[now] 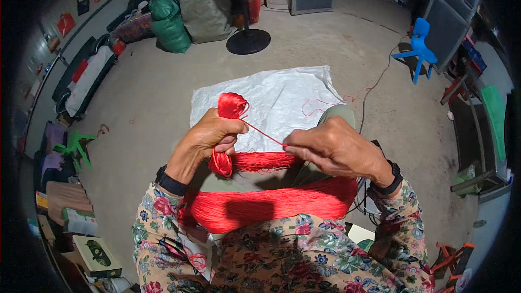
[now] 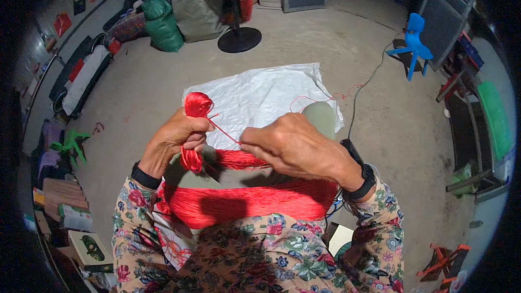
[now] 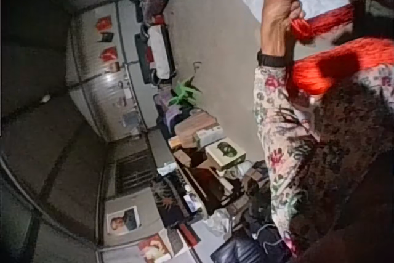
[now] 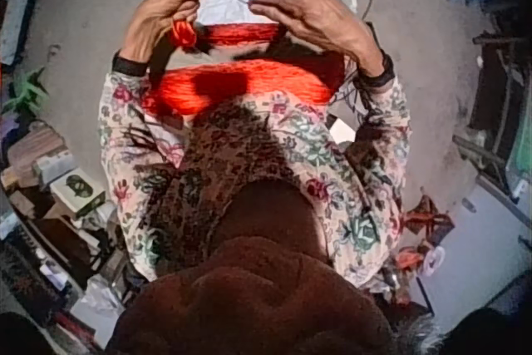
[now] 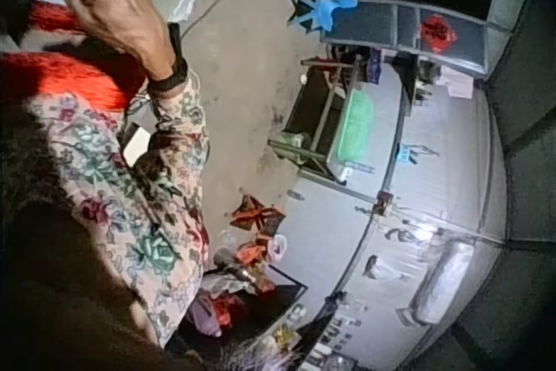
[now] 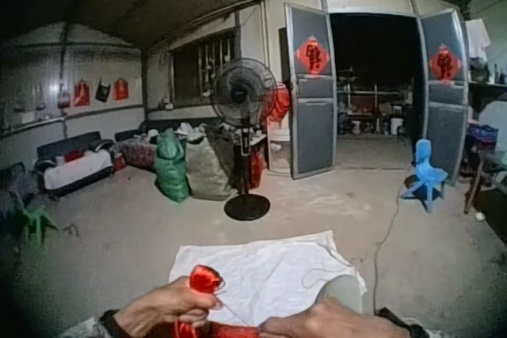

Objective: Tying and organizing red bundles of fiber for manufacturing.

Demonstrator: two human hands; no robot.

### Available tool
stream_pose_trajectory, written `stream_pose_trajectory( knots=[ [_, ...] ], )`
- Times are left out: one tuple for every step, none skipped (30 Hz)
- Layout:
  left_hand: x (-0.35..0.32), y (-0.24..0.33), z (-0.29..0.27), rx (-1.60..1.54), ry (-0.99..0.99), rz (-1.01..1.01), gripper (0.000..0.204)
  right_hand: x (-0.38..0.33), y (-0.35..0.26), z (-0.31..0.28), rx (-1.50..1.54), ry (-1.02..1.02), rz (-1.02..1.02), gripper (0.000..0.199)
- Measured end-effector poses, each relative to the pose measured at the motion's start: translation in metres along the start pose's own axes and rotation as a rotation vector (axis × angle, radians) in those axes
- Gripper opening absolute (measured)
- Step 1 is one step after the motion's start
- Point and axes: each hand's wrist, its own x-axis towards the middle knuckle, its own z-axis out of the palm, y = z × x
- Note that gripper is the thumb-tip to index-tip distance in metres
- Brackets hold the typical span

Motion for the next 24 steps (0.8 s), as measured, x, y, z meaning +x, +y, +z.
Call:
stream_pose_trajectory(
  knots=[
    [0.003, -0.002, 0.002, 0.136, 0.048, -0.015, 0.022, 0.005, -0.006, 0.0, -0.109, -0.01, -0.08, 0.009],
    [0.005, -0.004, 0.005, 0.271, 0.097, -0.03, 0.02, 0.011, -0.012, -0.001, -0.215, -0.021, -0.162, 0.009],
    [0.008, -0.005, 0.013, 0.457, 0.13, -0.023, 0.013, 0.02, -0.018, -0.004, -0.269, -0.035, -0.188, 0.013],
    [0.012, -0.019, 0.009, 0.638, 0.095, 0.105, 0.011, 0.032, -0.019, -0.002, -0.264, -0.039, -0.2, 0.013],
    [0.027, -0.046, -0.002, 0.818, 0.022, 0.393, 0.012, 0.043, -0.022, -0.003, -0.304, 0.001, -0.263, 0.013],
    [0.035, -0.067, -0.011, 0.992, -0.045, 0.677, 0.015, 0.055, -0.023, -0.004, -0.335, 0.039, -0.332, 0.013],
    [0.003, -0.037, 0.03, 0.986, 0.008, 0.435, 0.018, 0.063, -0.017, -0.008, -0.38, -0.002, -0.309, 0.012],
    [0.016, -0.059, 0.025, 1.313, 0.061, 0.534, 0.015, 0.071, -0.006, -0.007, -0.341, 0.017, -0.292, 0.01],
    [0.002, -0.042, 0.043, 1.324, 0.034, 0.524, 0.015, 0.075, 0.018, -0.007, -0.247, 0.056, -0.303, 0.014],
    [-0.018, -0.023, 0.059, 1.34, 0.02, 0.508, 0.014, 0.076, 0.04, -0.001, -0.149, 0.096, -0.328, 0.02],
    [-0.026, -0.024, 0.055, 1.32, 0.1, 0.625, 0.014, 0.074, 0.05, 0.009, -0.146, 0.092, -0.338, 0.02],
    [-0.029, -0.024, 0.046, 1.314, 0.122, 0.615, 0.014, 0.073, 0.063, 0.022, 0.193, -0.03, -0.109, 0.026],
    [-0.034, -0.021, 0.041, 1.19, 0.227, 0.636, 0.012, 0.065, 0.074, 0.033, 0.518, -0.144, 0.136, 0.033],
    [-0.035, -0.019, 0.035, 1.061, 0.326, 0.655, 0.011, 0.051, 0.091, 0.053, 0.604, -0.214, 0.163, 0.036],
    [-0.032, -0.016, 0.026, 0.972, 0.33, 0.668, 0.006, 0.04, 0.085, 0.072, 0.652, -0.218, 0.138, 0.036],
    [-0.034, -0.013, 0.016, 0.866, 0.351, 0.558, 0.007, 0.033, 0.072, 0.088, 0.702, -0.26, 0.216, 0.037],
    [-0.028, -0.018, 0.006, 0.817, 0.343, 0.506, 0.008, 0.022, 0.062, 0.098, 0.748, -0.286, 0.297, 0.036],
    [-0.022, -0.026, -0.006, 0.772, 0.339, 0.448, 0.01, 0.018, 0.052, 0.104, 0.566, -0.243, 0.147, 0.032],
    [-0.013, -0.032, -0.016, 0.767, 0.339, 0.445, 0.01, 0.013, 0.044, 0.11, 0.418, -0.189, 0.061, 0.028],
    [-0.004, -0.039, -0.026, 0.756, 0.383, 0.406, 0.01, 0.01, 0.037, 0.112, 0.271, -0.135, -0.024, 0.024],
    [0.003, -0.045, -0.031, 0.746, 0.426, 0.365, 0.011, 0.01, 0.025, 0.105, 0.273, -0.138, -0.021, 0.024],
    [0.007, -0.05, -0.032, 0.742, 0.424, 0.363, 0.011, 0.011, 0.007, 0.093, -0.004, -0.225, -0.061, 0.018],
    [0.012, -0.054, -0.032, 1.041, 0.481, 0.43, 0.011, 0.012, -0.007, 0.083, -0.284, -0.312, -0.101, 0.015],
    [0.015, -0.059, -0.032, 1.342, 0.541, 0.491, 0.011, 0.016, -0.015, 0.074, -0.283, -0.319, -0.103, 0.015]
  ],
)
